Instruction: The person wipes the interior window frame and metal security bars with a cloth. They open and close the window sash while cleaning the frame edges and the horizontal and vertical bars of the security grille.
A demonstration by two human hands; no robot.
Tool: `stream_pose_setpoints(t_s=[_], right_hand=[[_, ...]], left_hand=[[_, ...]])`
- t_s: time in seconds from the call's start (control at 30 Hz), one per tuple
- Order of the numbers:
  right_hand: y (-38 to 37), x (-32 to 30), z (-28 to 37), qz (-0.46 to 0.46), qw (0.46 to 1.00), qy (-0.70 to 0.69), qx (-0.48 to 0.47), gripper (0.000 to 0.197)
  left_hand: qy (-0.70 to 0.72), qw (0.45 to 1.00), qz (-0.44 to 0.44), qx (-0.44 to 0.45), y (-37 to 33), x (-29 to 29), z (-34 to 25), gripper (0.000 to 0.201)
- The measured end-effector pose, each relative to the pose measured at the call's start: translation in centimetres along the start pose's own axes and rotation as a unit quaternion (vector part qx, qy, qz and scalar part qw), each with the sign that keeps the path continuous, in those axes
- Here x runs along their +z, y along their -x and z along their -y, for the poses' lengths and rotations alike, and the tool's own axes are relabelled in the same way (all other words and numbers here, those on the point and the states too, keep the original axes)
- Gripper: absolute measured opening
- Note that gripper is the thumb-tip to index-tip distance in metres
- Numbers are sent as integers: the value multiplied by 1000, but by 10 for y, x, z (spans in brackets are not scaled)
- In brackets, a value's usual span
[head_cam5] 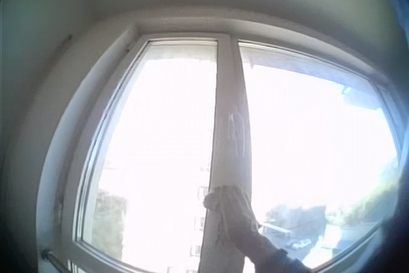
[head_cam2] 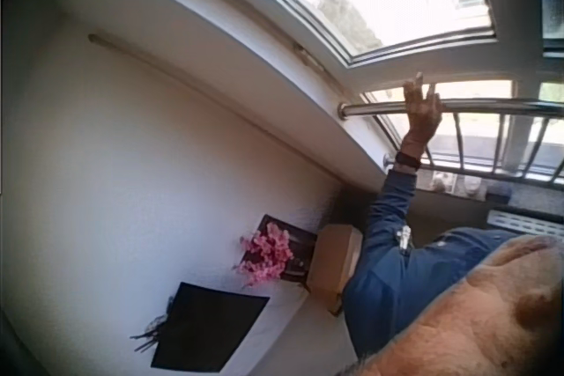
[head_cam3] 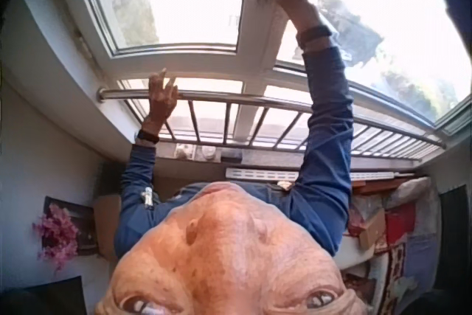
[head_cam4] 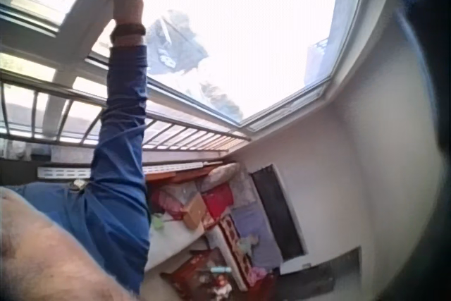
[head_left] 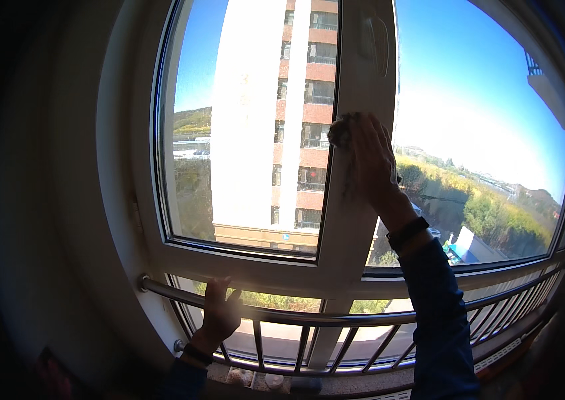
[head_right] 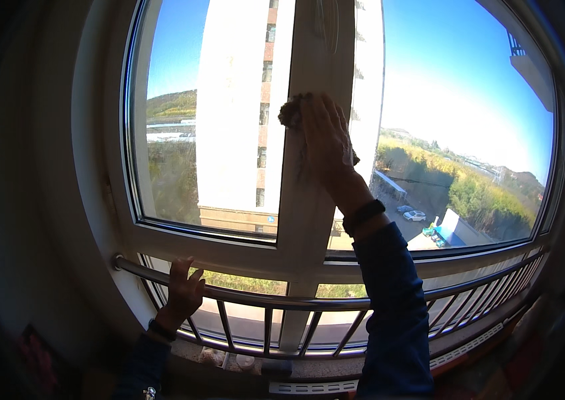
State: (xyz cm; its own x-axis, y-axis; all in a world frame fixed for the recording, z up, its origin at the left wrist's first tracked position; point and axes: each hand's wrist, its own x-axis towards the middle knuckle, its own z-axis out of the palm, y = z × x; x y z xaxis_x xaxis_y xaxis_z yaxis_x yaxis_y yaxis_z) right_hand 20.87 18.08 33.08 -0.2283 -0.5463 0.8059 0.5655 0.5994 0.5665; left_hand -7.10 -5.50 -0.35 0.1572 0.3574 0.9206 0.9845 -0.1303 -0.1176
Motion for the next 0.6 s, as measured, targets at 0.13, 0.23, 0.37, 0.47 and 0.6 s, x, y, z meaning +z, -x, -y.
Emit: stream_pose_setpoints(t_s=[0.13,0.23,0.37,0.47,0.6], right_hand=[[-67,24,-37,-5,998,-49,50,33],[-53,24,-22,-2,862,-432,265,32],[20,-7,40,24,735,-543,407,40],[45,-28,70,74,794,-480,367,38],[16,-16,31,92,871,-405,261,36]], left_hand=[[52,998,20,-15,-4,6,14,35],[58,998,16,-7,-4,7,21,31],[45,999,5,23,-2,10,27,26],[51,998,13,21,2,11,28,29],[78,997,26,1,2,10,27,33]])
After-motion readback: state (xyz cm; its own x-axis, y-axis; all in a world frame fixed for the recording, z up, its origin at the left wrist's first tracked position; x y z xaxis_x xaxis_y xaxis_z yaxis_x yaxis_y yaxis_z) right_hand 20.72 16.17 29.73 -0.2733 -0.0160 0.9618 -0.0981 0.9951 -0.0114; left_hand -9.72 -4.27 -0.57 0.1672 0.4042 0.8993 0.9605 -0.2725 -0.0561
